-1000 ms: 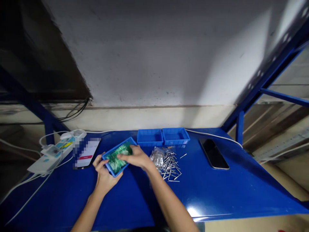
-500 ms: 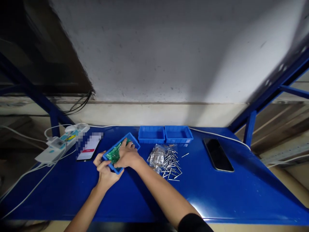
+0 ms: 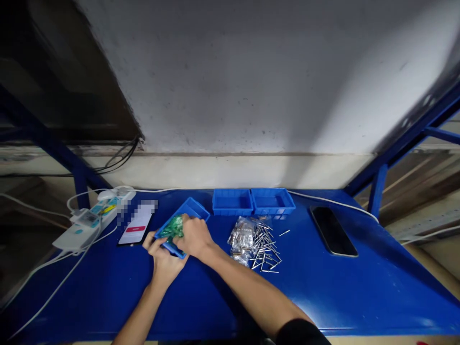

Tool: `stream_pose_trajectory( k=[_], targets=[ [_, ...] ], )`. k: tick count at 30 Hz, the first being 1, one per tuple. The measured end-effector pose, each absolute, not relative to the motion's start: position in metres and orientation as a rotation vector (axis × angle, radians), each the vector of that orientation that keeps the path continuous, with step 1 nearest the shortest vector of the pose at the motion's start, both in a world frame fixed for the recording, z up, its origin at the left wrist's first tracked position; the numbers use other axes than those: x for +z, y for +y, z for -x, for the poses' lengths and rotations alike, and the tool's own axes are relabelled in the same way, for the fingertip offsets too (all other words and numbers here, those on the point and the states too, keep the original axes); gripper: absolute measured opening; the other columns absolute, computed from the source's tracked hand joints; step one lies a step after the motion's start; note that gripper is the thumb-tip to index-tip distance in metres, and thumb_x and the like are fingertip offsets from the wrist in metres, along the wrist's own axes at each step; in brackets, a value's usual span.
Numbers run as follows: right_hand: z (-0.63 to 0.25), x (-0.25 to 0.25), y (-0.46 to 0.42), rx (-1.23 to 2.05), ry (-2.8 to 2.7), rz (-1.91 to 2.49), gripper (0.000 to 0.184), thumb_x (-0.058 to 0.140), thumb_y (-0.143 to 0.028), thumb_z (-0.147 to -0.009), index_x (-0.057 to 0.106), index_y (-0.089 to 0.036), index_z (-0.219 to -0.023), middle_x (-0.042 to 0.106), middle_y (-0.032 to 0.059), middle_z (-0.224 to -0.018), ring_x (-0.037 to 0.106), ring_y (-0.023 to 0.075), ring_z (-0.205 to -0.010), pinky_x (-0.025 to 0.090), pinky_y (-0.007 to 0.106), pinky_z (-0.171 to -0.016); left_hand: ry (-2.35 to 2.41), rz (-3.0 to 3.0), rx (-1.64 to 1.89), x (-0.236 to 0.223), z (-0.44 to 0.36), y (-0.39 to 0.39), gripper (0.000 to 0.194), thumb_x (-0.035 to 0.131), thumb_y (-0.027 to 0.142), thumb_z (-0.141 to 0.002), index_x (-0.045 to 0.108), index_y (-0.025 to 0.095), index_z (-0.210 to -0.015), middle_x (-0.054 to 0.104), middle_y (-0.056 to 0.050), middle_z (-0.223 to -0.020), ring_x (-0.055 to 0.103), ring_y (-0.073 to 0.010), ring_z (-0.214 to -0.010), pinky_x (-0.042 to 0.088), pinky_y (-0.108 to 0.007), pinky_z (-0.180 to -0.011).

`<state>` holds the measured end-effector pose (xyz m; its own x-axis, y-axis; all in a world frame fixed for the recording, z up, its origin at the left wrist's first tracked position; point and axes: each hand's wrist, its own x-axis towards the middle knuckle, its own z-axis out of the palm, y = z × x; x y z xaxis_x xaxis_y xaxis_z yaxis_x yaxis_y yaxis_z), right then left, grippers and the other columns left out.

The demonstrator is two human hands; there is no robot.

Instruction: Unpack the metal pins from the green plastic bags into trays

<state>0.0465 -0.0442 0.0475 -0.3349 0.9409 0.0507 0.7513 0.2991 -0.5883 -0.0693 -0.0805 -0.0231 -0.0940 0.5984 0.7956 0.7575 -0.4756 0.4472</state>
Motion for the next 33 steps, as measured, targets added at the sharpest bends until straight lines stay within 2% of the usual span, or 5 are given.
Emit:
stream_pose_trajectory(
  k=[12,18,22,27,33],
  targets=[
    [-0.117,0.058,-0.038,1.014,-0.885,1.175,0.033,0.067,-0.025,-0.060,0.059,-0.015,-0.089,0.068,0.0008,-0.073,0.061,0.0147,-0.060,0.048,0.025,-0.055,-1.664,1.905,-1.675,-0.025,0.071,-0.078,0.073,0.077,0.028,-0.057,0.024,0.023,-0.107,0.023,-0.010,-0.114,0.040,-0.0265,-0.110,0.045,-0.049,-0.088],
    [-0.203,0.047,-0.071,0.946,-0.693,1.353,0.037,0.077,-0.027,-0.050,0.061,-0.014,-0.080,0.067,0.0011,-0.065,0.061,0.0165,-0.053,0.048,0.027,-0.050,-1.709,1.912,-1.674,-0.019,0.069,-0.083,0.068,0.075,0.028,-0.062,0.025,0.026,-0.109,0.025,-0.009,-0.114,0.040,-0.0278,-0.111,0.047,-0.051,-0.086],
    [-0.230,0.027,-0.088,0.891,-0.604,1.500,0.030,0.075,-0.027,-0.054,0.060,-0.016,-0.077,0.065,-0.0011,-0.058,0.061,0.0172,-0.049,0.047,0.026,-0.047,-1.614,1.981,-1.683,-0.025,0.069,-0.081,0.074,0.078,0.030,-0.057,0.026,0.024,-0.110,0.025,-0.010,-0.115,0.042,-0.0270,-0.110,0.049,-0.047,-0.083],
    [-0.230,0.014,-0.090,1.182,-0.759,1.577,0.037,0.068,-0.036,-0.064,0.063,-0.014,-0.093,0.071,0.0082,-0.079,0.068,0.0239,-0.071,0.053,0.032,-0.063,-1.555,2.140,-1.772,-0.035,0.070,-0.081,0.078,0.080,0.026,-0.056,0.025,0.023,-0.112,0.023,-0.013,-0.122,0.040,-0.0278,-0.118,0.054,-0.042,-0.078],
    [-0.238,0.007,-0.090,0.853,-1.119,1.869,0.079,0.066,-0.051,-0.064,0.044,-0.013,-0.130,0.058,0.0145,-0.123,0.054,0.0285,-0.114,0.044,0.038,-0.093,-1.545,2.160,-1.768,-0.038,0.065,-0.101,0.080,0.082,0.023,-0.053,0.026,0.024,-0.110,0.024,-0.013,-0.124,0.042,-0.0293,-0.118,0.056,-0.043,-0.076]
  ],
)
